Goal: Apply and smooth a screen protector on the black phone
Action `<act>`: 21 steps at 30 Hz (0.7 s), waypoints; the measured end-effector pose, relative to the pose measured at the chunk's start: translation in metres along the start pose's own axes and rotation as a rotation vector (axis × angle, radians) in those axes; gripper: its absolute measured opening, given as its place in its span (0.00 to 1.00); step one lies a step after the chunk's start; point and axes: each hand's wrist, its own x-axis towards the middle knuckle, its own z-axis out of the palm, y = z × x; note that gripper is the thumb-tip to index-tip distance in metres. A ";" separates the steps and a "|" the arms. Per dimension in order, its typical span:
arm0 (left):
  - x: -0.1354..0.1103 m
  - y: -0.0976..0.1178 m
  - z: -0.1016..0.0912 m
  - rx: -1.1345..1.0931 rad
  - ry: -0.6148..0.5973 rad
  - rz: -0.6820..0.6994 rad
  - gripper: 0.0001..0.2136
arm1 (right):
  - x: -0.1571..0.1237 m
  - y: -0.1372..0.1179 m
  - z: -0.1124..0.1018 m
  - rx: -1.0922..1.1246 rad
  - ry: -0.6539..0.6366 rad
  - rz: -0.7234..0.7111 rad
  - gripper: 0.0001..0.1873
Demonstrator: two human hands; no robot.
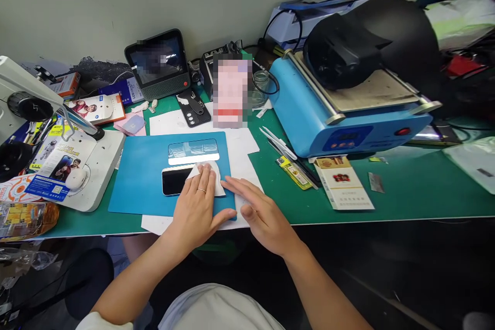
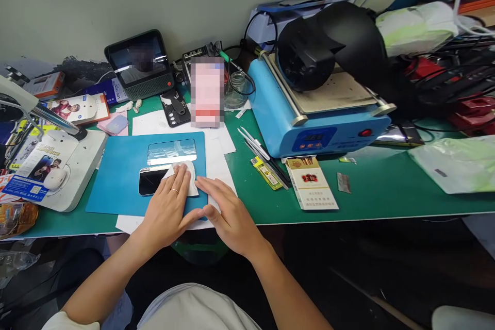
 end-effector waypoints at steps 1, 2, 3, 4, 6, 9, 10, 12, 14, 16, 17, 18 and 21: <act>-0.004 -0.005 -0.001 0.002 0.004 -0.016 0.43 | 0.000 0.000 0.000 -0.007 0.001 0.006 0.39; -0.009 -0.012 -0.001 0.005 0.011 -0.036 0.42 | 0.000 -0.001 0.000 -0.016 0.002 0.015 0.37; -0.015 -0.019 -0.002 0.012 0.019 -0.061 0.41 | -0.001 -0.001 0.000 -0.024 0.002 0.024 0.35; -0.022 -0.026 -0.003 0.022 0.029 -0.090 0.40 | -0.001 -0.002 0.000 -0.033 0.003 0.034 0.33; -0.036 -0.040 -0.004 0.049 0.045 -0.157 0.39 | -0.001 -0.003 0.002 -0.050 -0.003 0.054 0.31; -0.053 -0.054 -0.006 0.072 0.056 -0.215 0.38 | -0.001 -0.004 0.006 -0.072 -0.006 0.099 0.30; -0.057 -0.056 -0.007 0.072 0.056 -0.219 0.38 | -0.001 -0.004 0.007 -0.082 -0.001 0.111 0.31; -0.061 -0.057 -0.006 0.075 0.063 -0.223 0.38 | -0.001 -0.004 0.009 -0.104 0.007 0.130 0.34; -0.063 -0.054 -0.003 0.086 0.084 -0.232 0.39 | -0.001 -0.003 0.010 -0.109 -0.007 0.137 0.35; -0.061 -0.050 0.001 0.099 0.107 -0.233 0.40 | -0.001 -0.002 0.009 -0.076 -0.041 0.143 0.36; -0.060 -0.049 0.002 0.100 0.114 -0.228 0.41 | -0.001 -0.001 0.008 -0.043 -0.056 0.149 0.36; -0.059 -0.047 0.004 0.097 0.118 -0.220 0.43 | -0.001 -0.001 0.007 0.000 -0.066 0.161 0.37; -0.055 -0.045 0.007 0.063 0.130 -0.194 0.47 | -0.001 -0.005 0.005 0.173 -0.064 0.240 0.38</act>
